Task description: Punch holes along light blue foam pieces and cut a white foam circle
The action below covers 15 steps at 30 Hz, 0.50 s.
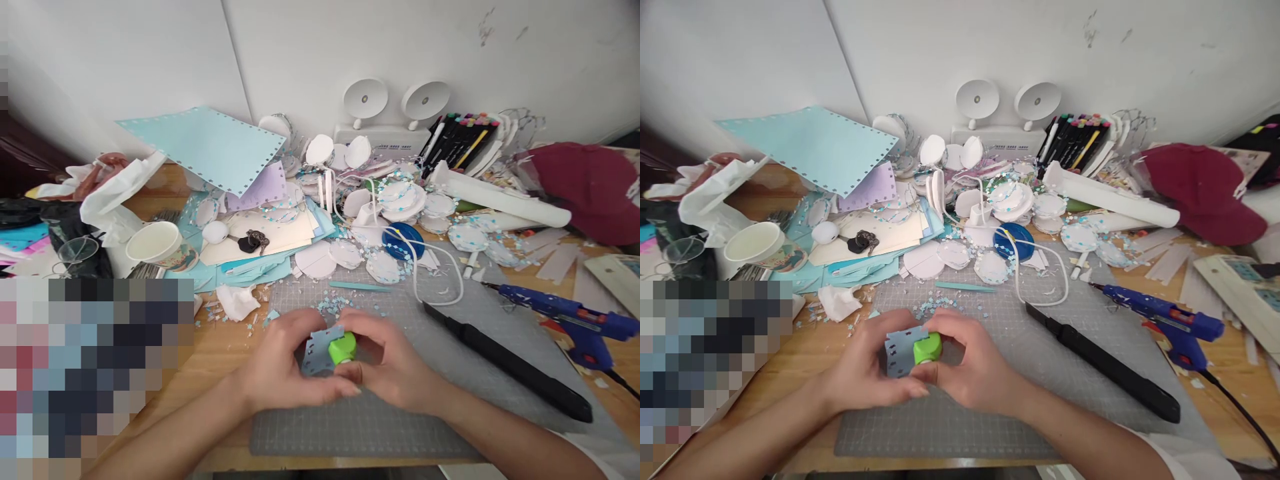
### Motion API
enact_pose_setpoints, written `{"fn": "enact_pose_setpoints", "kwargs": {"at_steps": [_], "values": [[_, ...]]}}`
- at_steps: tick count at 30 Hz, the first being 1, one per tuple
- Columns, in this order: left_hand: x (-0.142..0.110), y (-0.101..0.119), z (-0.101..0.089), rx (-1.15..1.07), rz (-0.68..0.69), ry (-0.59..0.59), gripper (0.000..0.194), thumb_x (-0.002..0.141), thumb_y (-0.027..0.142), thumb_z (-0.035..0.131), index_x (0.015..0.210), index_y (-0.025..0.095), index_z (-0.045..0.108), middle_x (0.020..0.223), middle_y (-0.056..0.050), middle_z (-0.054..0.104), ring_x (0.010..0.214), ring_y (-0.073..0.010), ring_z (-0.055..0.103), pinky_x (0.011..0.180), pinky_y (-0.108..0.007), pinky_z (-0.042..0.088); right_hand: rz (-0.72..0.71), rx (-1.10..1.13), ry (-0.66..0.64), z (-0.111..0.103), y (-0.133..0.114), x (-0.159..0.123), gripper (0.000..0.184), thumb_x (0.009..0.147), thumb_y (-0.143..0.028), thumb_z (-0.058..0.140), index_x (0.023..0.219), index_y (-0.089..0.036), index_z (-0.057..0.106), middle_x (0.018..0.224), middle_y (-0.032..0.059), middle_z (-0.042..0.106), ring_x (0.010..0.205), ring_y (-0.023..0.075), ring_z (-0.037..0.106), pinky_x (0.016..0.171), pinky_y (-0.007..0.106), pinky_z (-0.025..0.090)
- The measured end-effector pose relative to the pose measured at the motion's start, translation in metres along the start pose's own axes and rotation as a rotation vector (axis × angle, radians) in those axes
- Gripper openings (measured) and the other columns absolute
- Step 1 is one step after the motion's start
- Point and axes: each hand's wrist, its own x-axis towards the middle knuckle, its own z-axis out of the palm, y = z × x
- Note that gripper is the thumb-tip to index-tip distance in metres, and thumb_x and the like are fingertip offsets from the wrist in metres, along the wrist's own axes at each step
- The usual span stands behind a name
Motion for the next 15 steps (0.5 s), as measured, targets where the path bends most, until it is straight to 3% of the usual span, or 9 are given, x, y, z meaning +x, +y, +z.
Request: {"fn": "enact_pose_setpoints", "kwargs": {"at_steps": [3,8,15], "values": [[0.0004,0.0018,0.0008,0.008,0.006,-0.076,0.045,0.063,0.057,0.071,0.07,0.017,0.051,0.064,0.003,0.047,0.058,-0.0117,0.043,0.054,-0.023,0.031,0.037,-0.007,-0.011,0.0047,0.0006,-0.001,0.024,0.071,-0.025,0.071,0.064,-0.019,0.049,0.07,-0.0021,0.043,0.071,0.0147,0.041,0.065,0.026,0.034],[-0.002,-0.0017,0.0043,0.024,0.018,-0.055,0.038,0.071,0.049,0.066,0.064,0.017,0.046,0.059,0.002,0.042,0.055,-0.012,0.04,0.052,-0.024,0.029,0.061,0.045,0.006,0.0084,0.0051,-0.0014,0.016,0.073,-0.018,0.067,0.068,-0.019,0.051,0.072,-0.0019,0.045,0.072,0.0145,0.042,0.064,0.025,0.034],[-0.0019,-0.004,0.0052,-0.036,0.003,-0.024,0.039,0.073,0.051,0.064,0.066,0.017,0.046,0.06,0.003,0.044,0.054,-0.0112,0.04,0.051,-0.024,0.028,0.053,0.128,0.009,0.0086,0.0041,0.0003,0.013,0.077,-0.025,0.067,0.071,-0.019,0.057,0.074,-0.0015,0.046,0.073,0.014,0.044,0.065,0.025,0.036]]}}
